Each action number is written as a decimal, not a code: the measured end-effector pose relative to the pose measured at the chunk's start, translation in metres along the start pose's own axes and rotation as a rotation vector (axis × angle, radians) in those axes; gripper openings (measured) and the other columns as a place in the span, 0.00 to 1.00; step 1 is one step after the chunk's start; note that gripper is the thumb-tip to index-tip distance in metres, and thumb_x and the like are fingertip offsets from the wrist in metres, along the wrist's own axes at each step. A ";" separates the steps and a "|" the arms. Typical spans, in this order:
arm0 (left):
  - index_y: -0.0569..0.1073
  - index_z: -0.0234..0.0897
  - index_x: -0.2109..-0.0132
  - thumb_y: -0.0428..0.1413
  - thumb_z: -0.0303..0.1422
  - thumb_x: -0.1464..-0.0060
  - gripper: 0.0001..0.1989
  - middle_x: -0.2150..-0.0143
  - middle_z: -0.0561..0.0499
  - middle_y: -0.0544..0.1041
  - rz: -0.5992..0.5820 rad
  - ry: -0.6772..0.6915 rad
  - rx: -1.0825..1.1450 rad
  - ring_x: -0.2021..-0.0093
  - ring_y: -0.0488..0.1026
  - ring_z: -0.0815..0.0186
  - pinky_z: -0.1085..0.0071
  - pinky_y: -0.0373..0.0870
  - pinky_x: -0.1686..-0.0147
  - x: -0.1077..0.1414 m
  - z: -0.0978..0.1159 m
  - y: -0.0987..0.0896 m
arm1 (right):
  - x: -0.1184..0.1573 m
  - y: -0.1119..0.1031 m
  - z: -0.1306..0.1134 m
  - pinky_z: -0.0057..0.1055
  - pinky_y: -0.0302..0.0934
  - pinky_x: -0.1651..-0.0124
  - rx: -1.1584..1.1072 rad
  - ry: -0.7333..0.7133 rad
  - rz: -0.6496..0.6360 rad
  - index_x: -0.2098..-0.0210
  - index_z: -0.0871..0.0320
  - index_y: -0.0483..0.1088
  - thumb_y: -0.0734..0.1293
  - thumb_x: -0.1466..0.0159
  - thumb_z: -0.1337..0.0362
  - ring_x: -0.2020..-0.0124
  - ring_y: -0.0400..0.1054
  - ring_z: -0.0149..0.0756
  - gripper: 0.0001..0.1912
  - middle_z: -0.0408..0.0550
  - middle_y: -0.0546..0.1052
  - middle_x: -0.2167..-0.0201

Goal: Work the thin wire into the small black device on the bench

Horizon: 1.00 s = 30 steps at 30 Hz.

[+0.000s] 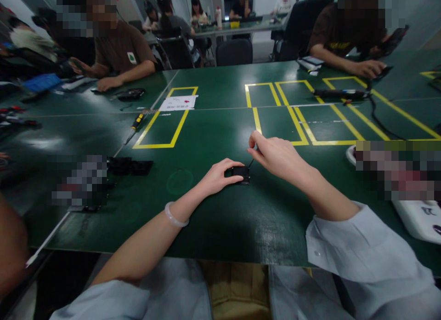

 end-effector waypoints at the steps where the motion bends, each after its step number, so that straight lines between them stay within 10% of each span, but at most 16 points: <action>1: 0.72 0.41 0.46 0.56 0.44 0.43 0.20 0.54 0.48 0.72 0.000 -0.001 -0.001 0.54 0.71 0.60 0.65 0.66 0.51 0.000 0.000 0.000 | 0.000 0.000 0.000 0.29 0.43 0.73 -0.001 -0.001 -0.001 0.54 0.56 0.62 0.54 0.32 0.59 0.72 0.68 0.37 0.12 0.47 0.77 0.69; 30: 0.72 0.41 0.46 0.56 0.44 0.43 0.20 0.54 0.48 0.73 0.005 -0.002 -0.005 0.53 0.71 0.59 0.64 0.65 0.50 0.000 -0.001 0.000 | 0.000 0.000 0.000 0.28 0.43 0.73 0.003 -0.013 -0.007 0.57 0.56 0.64 0.55 0.32 0.58 0.72 0.68 0.36 0.11 0.47 0.76 0.70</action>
Point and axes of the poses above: each hand's wrist, its own x-axis away from the middle knuckle, its own y-axis out of the palm, z = x × y, the point moved 9 cm from there along -x, towards the middle knuckle
